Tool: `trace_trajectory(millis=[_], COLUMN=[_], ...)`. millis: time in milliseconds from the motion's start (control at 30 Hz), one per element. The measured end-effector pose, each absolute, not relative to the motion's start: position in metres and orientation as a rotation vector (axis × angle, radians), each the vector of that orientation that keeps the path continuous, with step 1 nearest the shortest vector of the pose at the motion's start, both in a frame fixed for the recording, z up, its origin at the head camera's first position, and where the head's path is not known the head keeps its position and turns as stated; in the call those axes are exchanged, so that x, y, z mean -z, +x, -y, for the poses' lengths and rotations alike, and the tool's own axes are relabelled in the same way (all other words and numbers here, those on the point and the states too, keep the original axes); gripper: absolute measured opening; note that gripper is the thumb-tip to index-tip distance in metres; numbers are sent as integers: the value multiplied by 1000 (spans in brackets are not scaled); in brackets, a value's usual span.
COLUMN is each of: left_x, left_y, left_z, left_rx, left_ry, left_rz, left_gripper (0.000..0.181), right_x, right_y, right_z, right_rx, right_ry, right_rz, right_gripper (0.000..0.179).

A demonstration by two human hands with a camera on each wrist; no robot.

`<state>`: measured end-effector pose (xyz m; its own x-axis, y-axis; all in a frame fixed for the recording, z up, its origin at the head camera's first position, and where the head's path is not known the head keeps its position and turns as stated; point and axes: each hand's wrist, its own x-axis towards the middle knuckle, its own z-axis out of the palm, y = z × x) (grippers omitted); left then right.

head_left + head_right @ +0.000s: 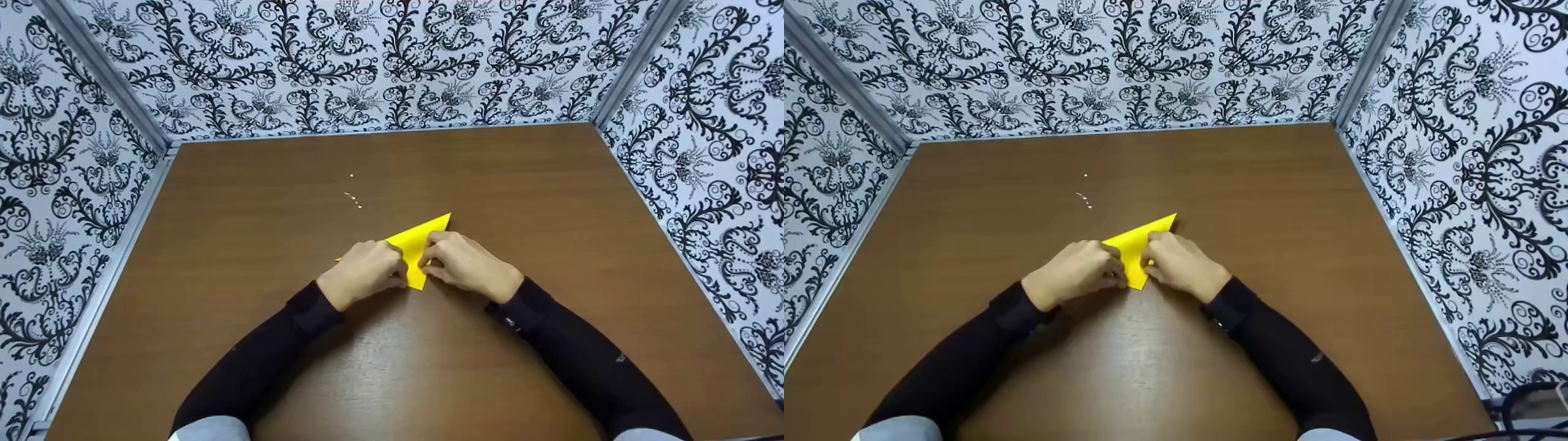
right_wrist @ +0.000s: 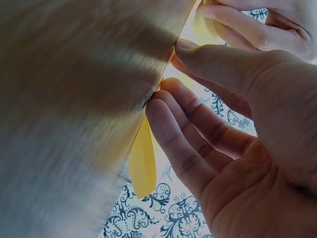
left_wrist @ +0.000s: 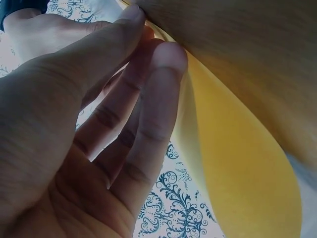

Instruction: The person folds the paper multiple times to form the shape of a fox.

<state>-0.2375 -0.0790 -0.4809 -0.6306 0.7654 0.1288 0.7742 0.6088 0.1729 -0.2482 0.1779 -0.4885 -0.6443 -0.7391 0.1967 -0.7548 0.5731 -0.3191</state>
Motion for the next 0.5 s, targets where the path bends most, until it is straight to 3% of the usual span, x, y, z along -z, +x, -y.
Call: trace_trajectory(millis=[500], left_x=[483], left_y=[-237], left_z=[78], left_rx=[306], left_ry=[-1306], left_rz=[2772], left_gripper=[10], right_x=[489], right_y=[-249], right_z=[-178], right_rx=[-603], right_ry=[1317], right_rz=[2734], right_gripper=[9])
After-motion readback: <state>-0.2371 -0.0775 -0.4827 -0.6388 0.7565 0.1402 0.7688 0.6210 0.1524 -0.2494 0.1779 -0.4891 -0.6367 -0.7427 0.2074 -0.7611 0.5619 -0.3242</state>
